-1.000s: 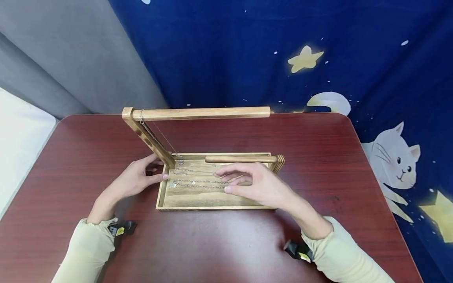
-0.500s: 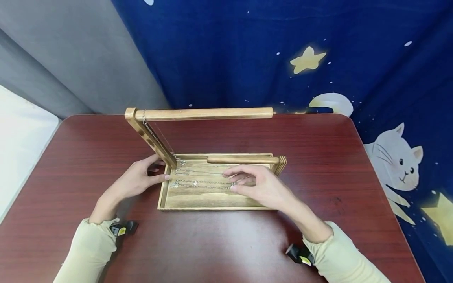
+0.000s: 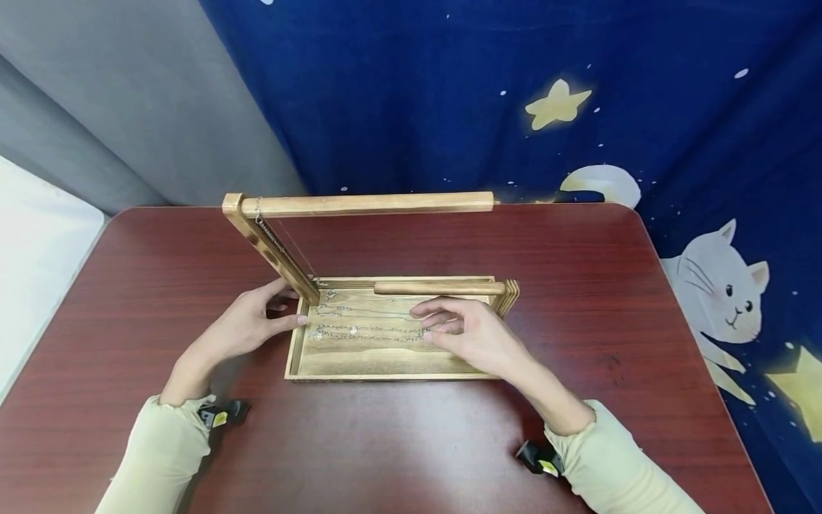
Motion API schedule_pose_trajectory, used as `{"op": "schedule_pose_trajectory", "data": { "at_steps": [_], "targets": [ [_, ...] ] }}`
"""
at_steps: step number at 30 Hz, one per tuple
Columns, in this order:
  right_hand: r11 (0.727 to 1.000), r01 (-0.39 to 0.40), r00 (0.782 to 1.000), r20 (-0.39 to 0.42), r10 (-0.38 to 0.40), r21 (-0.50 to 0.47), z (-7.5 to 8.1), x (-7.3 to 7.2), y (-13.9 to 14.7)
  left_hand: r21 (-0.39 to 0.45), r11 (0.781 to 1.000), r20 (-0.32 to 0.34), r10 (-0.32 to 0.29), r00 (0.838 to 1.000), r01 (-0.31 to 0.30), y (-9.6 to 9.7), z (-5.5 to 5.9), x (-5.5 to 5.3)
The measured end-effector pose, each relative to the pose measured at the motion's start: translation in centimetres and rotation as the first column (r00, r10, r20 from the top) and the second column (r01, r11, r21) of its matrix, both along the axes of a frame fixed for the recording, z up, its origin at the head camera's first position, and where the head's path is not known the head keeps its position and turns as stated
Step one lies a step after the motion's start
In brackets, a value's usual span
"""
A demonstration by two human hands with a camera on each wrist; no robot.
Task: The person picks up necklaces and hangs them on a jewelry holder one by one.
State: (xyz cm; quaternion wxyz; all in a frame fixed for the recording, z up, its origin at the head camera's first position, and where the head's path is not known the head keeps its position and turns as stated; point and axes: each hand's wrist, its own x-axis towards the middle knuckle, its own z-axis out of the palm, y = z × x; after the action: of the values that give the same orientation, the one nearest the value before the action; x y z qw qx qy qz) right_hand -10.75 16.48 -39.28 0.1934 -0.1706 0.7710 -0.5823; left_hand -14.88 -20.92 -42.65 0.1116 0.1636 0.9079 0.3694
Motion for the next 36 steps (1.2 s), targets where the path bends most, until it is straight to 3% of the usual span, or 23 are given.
{"op": "schedule_pose_trajectory", "data": {
  "at_steps": [13,20,28,36],
  "targets": [
    [0.999,0.017,1.0,-0.014,-0.017,0.039,-0.6,-0.4,0.1,0.004,1.0,-0.005,0.0,1.0,0.0,0.1,0.3,-0.3],
    [0.998,0.02,0.998,-0.061,-0.017,0.062,-1.0,-0.7,0.1,0.017,1.0,-0.013,-0.007,1.0,0.007,0.1,0.3,-0.5],
    [0.989,0.024,0.996,-0.088,-0.011,0.147,-2.2,-0.3,-0.4,0.009,1.0,-0.007,-0.006,1.0,0.006,-0.2,0.1,0.2],
    [0.979,0.056,0.993,-0.115,-0.034,0.196,-2.5,-0.4,-0.4,0.024,1.0,-0.026,-0.008,1.0,0.009,-0.1,0.0,0.2]
  ]
}}
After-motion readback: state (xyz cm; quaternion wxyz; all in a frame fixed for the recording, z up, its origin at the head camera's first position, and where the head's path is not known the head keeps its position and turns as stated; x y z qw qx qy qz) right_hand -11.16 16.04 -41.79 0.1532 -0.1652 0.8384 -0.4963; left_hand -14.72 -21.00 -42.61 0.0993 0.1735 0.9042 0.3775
